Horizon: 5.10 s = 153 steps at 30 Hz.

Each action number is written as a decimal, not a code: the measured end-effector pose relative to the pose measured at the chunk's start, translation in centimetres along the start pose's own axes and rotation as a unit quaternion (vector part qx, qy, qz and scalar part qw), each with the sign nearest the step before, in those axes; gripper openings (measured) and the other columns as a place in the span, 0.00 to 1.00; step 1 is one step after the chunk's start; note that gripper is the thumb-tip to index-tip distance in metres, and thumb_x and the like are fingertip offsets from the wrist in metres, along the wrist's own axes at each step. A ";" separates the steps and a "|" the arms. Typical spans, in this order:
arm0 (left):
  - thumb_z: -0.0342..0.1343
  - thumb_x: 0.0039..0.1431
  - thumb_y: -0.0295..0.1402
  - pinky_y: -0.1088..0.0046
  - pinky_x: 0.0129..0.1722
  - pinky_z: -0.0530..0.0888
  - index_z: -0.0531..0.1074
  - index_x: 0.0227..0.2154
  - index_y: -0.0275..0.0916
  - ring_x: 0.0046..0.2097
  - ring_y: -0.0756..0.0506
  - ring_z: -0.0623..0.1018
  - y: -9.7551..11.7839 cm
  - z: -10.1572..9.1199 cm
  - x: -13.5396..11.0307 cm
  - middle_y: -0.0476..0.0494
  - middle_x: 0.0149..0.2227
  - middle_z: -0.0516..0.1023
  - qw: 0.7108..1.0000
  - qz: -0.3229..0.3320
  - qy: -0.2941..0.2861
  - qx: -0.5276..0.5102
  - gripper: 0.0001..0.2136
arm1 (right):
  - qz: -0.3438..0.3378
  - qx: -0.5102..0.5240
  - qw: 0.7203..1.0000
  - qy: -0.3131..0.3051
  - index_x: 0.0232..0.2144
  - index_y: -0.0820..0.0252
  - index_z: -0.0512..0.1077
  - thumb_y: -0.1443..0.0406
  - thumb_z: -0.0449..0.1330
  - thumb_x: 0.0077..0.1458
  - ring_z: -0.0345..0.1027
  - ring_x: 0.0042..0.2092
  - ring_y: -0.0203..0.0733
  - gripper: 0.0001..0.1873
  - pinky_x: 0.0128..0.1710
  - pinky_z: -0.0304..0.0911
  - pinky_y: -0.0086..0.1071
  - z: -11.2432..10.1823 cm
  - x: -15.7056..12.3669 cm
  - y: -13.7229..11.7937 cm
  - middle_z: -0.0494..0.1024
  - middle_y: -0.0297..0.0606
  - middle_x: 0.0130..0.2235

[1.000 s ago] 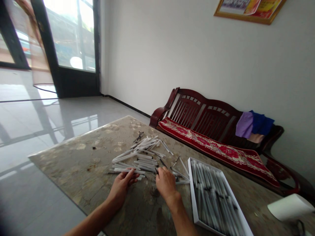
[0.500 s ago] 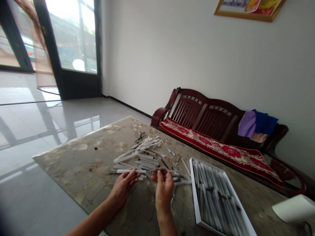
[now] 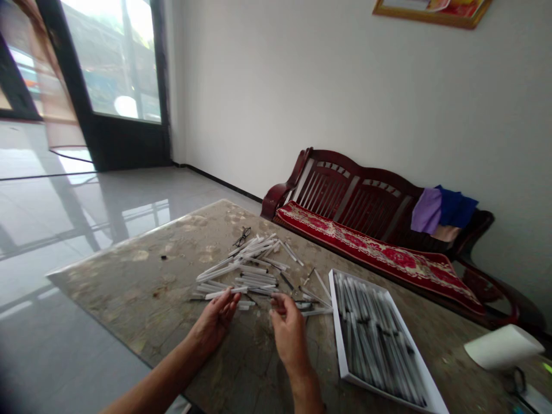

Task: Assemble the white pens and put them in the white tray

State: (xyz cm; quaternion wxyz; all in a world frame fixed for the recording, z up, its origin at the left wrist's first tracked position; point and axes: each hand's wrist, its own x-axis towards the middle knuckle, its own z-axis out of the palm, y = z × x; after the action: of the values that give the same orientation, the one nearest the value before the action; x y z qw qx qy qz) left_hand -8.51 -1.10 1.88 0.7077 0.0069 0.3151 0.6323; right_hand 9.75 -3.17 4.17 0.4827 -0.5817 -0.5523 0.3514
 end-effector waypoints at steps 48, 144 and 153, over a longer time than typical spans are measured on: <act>0.74 0.36 0.29 0.80 0.27 0.76 0.75 0.27 0.34 0.28 0.49 0.80 -2.2 -0.1 0.6 0.48 0.24 0.79 0.988 0.009 -0.084 0.129 0.15 | -0.026 0.035 0.996 0.082 0.31 0.61 0.79 0.60 0.65 0.45 0.73 0.28 0.41 0.11 0.27 0.70 0.30 1.7 0.4 2.1 0.80 0.38 0.28; 0.66 0.46 0.46 0.77 0.20 0.72 0.73 0.39 0.37 0.26 0.48 0.78 -5.2 2.3 2.6 0.45 0.31 0.82 0.852 0.068 -0.303 0.422 0.21 | -0.018 -0.290 0.954 0.081 0.24 0.59 0.75 0.60 0.51 0.59 0.69 0.30 0.37 0.17 0.28 0.54 0.26 -9.6 1.5 -0.4 0.77 0.35 0.24; 0.61 0.52 0.48 0.78 0.18 0.67 0.73 0.36 0.38 0.22 0.50 0.75 -5.9 1.5 3.0 0.47 0.28 0.80 0.805 0.118 -0.332 0.478 0.17 | 0.258 -0.490 0.787 0.272 0.41 0.59 0.77 0.55 0.45 0.63 0.75 0.42 0.52 0.23 0.35 0.62 0.36 -23.6 3.2 3.7 0.80 0.50 0.41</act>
State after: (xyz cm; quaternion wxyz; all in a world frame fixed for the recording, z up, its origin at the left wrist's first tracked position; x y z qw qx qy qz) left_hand -2.53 1.02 -0.64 0.5963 0.5910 0.3200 0.4390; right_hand 33.54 -3.83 7.83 0.1544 -0.9326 -0.3251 -0.0278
